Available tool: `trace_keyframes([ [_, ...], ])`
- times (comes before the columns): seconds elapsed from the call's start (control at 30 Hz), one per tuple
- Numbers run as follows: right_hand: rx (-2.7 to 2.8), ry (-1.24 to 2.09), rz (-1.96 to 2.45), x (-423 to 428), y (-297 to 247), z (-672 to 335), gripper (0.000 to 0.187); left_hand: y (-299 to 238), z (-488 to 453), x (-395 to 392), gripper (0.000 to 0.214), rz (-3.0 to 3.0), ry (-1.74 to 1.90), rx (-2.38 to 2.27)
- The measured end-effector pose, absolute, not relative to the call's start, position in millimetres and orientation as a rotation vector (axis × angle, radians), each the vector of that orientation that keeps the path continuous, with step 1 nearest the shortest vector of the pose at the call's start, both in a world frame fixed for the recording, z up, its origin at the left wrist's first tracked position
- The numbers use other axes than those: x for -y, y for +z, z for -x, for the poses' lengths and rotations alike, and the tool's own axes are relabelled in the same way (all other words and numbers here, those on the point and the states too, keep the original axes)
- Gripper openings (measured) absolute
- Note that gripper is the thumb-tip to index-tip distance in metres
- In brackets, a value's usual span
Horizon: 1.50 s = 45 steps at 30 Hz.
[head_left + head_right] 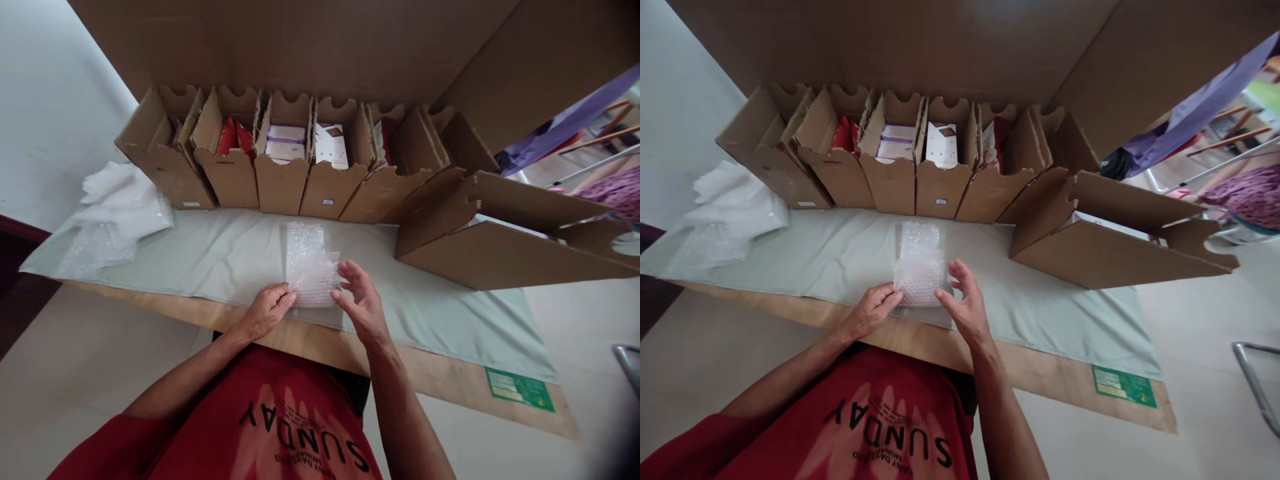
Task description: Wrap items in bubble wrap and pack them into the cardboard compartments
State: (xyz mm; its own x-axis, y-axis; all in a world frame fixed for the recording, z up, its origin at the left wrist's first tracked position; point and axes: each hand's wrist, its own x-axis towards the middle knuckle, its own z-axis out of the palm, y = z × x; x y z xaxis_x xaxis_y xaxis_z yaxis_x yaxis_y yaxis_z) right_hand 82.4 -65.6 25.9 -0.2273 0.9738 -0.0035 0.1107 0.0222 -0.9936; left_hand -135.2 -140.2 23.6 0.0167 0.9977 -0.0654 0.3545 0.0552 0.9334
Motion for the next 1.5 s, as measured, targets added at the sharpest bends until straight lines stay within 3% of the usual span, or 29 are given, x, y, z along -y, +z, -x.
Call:
trace_keyframes([
  [0.07,1.474,1.488,1.113,59,22,-76,0.076,24,136,141,0.037,-1.433,0.933,-1.467],
  [0.23,1.313,1.726,1.096,59,16,-62,0.047,18,137,139,0.033,-1.347,0.990,-1.518],
  [0.47,1.589,1.318,1.303,59,-2,-59,0.050,4,135,132,0.012,-1.549,1.011,-1.885],
  [0.73,1.889,1.052,1.444,50,-1,-50,0.058,3,136,134,0.051,-1.741,0.840,-2.019],
  [0.87,1.935,0.860,1.463,67,2,-58,0.058,3,137,132,0.046,-1.819,0.742,-2.034],
  [1.07,2.238,0.446,1.135,104,9,-86,0.047,3,137,130,0.045,-1.856,0.682,-2.031],
  [1.27,2.467,0.398,1.031,91,5,-76,0.025,8,139,136,0.046,-1.891,0.731,-2.017],
  [1.37,2.483,0.485,0.940,81,6,-74,0.024,17,146,144,0.048,-2.065,0.895,-1.776],
  [1.5,2.485,0.623,0.864,73,13,-81,0.024,18,152,148,0.056,-2.269,0.853,-1.485],
])
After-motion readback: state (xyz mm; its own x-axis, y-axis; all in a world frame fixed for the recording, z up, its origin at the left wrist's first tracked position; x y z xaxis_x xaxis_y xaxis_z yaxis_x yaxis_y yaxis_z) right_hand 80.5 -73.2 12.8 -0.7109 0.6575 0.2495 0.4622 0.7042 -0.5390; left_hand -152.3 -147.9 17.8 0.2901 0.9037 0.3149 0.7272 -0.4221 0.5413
